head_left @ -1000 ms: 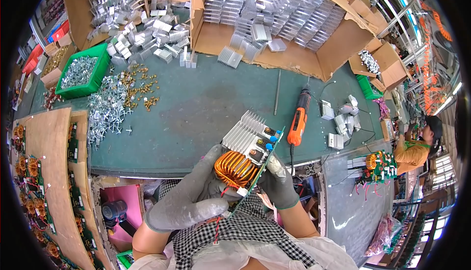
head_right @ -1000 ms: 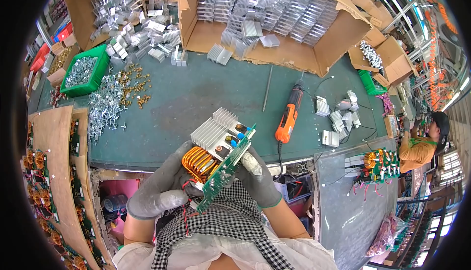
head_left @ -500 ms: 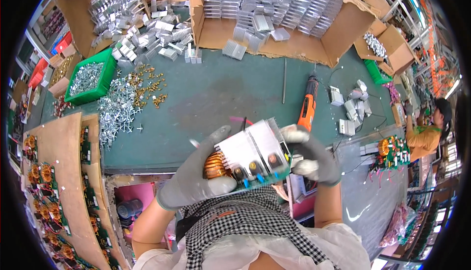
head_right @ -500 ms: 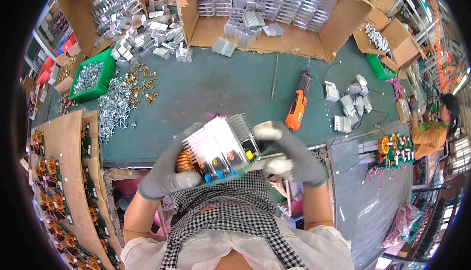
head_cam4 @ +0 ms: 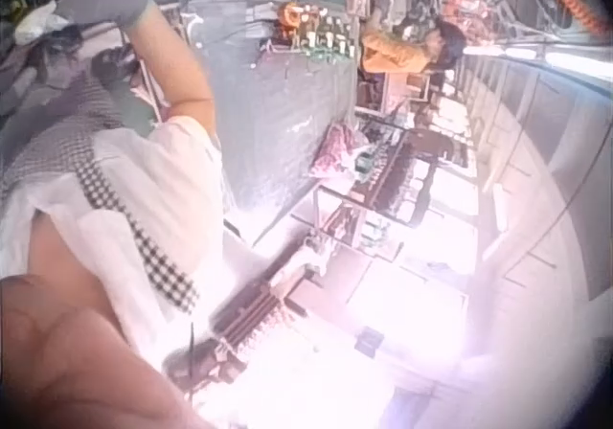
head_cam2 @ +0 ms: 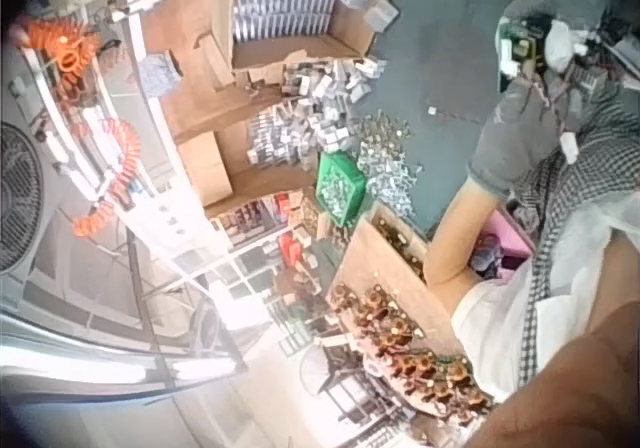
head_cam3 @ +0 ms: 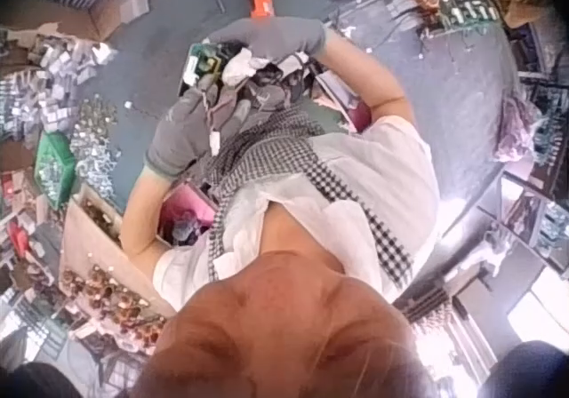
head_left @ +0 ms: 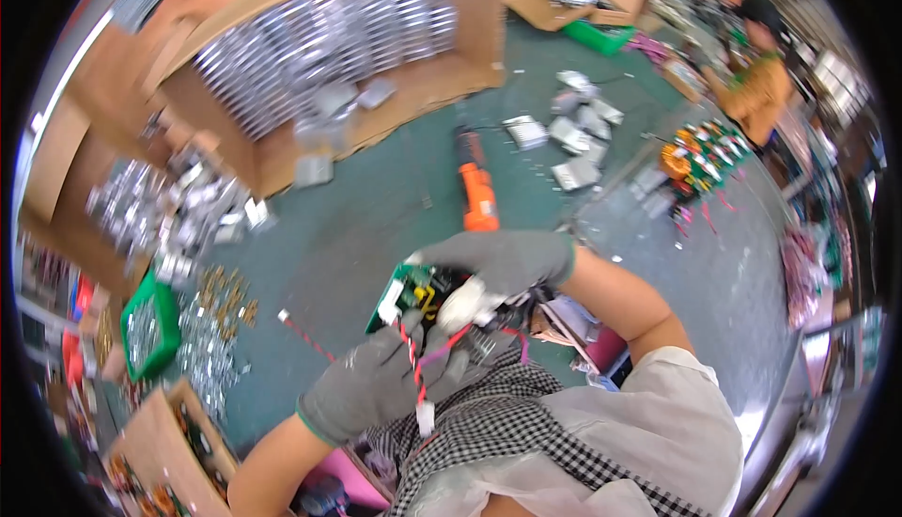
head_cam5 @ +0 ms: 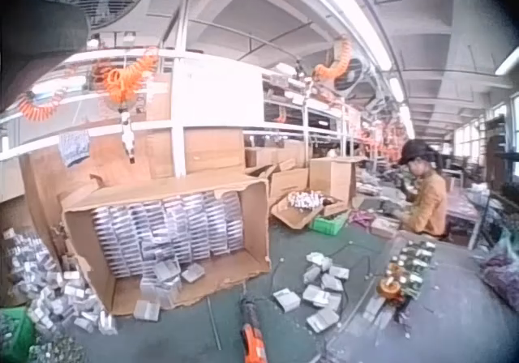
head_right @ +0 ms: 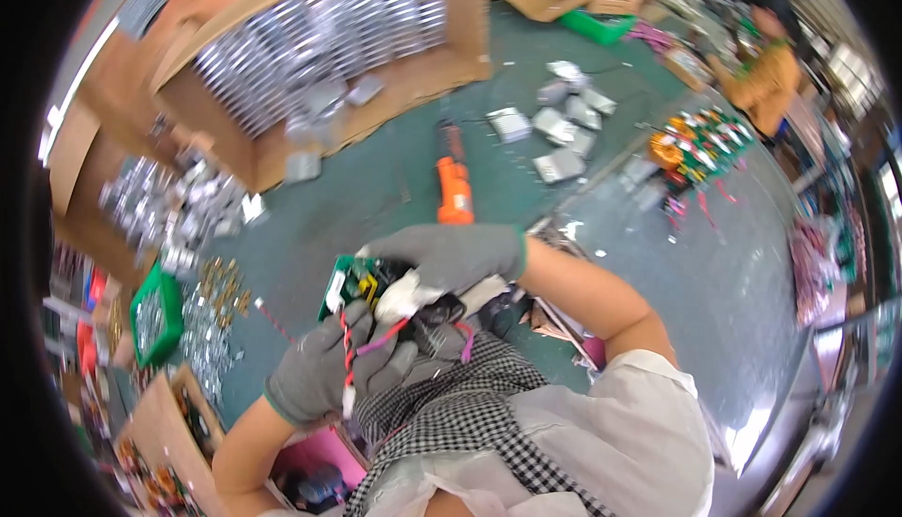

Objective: The recorder is assembling electronic circuit boards by attaching heat sinks and other components using a powered screwdriver.

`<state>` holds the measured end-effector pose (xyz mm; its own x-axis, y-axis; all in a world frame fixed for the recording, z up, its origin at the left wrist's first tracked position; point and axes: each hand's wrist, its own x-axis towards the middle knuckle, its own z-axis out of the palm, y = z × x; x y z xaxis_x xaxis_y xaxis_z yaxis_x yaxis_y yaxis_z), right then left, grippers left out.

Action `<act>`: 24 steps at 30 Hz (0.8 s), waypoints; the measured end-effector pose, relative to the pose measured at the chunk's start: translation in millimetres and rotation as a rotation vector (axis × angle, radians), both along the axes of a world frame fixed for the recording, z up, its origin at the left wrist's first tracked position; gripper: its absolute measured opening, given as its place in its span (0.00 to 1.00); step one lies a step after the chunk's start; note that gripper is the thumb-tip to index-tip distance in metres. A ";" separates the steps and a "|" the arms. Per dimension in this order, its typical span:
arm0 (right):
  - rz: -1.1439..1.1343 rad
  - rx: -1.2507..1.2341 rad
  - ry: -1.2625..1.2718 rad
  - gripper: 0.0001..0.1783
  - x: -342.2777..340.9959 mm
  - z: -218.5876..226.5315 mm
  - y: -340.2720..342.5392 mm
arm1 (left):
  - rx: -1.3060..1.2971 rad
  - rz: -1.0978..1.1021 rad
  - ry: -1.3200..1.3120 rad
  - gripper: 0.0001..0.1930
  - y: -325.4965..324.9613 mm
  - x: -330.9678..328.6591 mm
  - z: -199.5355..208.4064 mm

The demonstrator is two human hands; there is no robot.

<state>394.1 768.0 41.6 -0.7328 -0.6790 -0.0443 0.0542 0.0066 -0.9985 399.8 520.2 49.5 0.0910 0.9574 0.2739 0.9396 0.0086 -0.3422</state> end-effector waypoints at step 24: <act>-1.758 0.029 0.654 0.22 151.0 -128.4 324.2 | 0.115 0.352 -0.565 0.35 40.9 -53.6 -59.4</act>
